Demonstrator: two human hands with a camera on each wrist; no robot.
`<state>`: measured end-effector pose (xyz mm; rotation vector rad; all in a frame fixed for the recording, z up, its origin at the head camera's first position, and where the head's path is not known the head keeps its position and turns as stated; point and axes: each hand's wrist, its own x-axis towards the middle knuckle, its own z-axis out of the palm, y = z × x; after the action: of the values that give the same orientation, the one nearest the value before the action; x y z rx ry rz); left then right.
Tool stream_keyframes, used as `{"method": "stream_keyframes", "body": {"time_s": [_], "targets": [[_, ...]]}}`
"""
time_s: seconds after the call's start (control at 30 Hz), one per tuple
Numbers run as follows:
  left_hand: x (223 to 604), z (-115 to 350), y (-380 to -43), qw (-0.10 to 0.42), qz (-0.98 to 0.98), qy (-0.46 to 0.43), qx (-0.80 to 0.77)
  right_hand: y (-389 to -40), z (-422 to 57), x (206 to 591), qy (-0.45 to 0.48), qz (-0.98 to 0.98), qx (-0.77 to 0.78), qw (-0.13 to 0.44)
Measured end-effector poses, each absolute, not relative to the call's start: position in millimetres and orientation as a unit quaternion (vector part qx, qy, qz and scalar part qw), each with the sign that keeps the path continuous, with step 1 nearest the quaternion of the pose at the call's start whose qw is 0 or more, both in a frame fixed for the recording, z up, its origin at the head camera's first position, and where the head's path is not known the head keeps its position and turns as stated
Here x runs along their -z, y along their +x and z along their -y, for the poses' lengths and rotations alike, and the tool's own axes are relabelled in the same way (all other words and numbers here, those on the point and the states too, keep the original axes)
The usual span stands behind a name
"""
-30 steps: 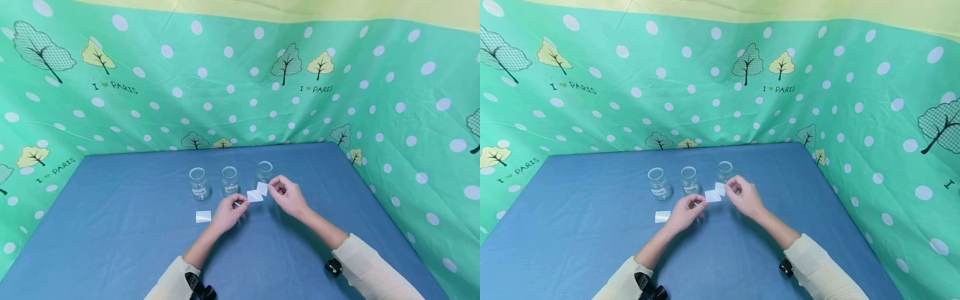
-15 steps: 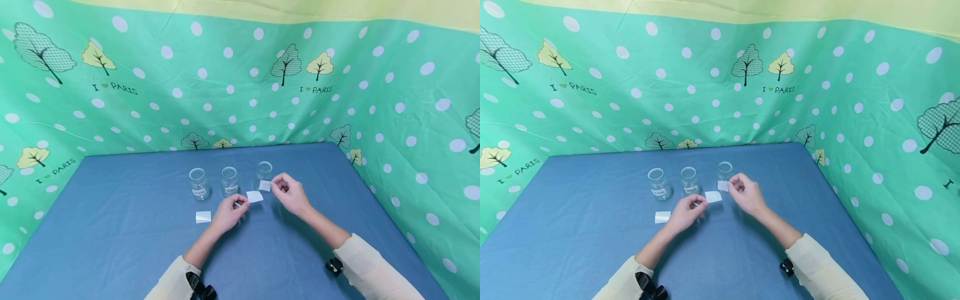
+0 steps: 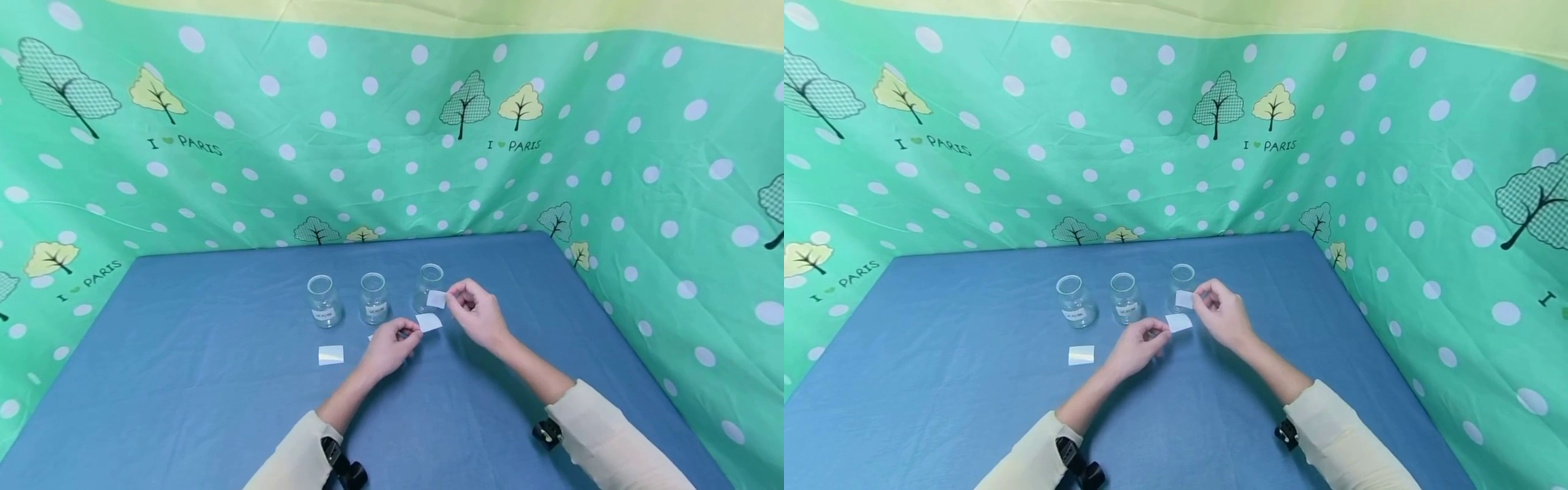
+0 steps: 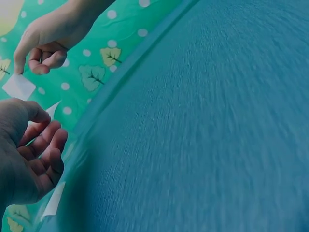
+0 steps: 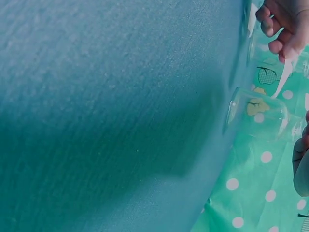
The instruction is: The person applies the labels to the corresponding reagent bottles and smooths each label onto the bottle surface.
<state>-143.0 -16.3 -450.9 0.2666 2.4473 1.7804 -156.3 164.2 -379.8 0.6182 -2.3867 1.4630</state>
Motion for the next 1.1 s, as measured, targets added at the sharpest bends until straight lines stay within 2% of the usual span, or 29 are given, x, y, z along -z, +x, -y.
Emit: {"method": "stream_keyframes", "body": {"time_s": [0.67,0.93,1.1], "targets": [[457,-5,-153,0.071,-0.834,0.069,-0.542,-158,-165,381,0.210,0.820,-0.511,0.150],[458,-8,-153,0.025,-0.889,0.077,-0.450,-158,-164,383,0.209,0.819,-0.515,0.142],[458,-8,-152,0.016,-0.900,0.073,-0.430,-158,-165,384,0.210,0.818,-0.517,0.140]]}}
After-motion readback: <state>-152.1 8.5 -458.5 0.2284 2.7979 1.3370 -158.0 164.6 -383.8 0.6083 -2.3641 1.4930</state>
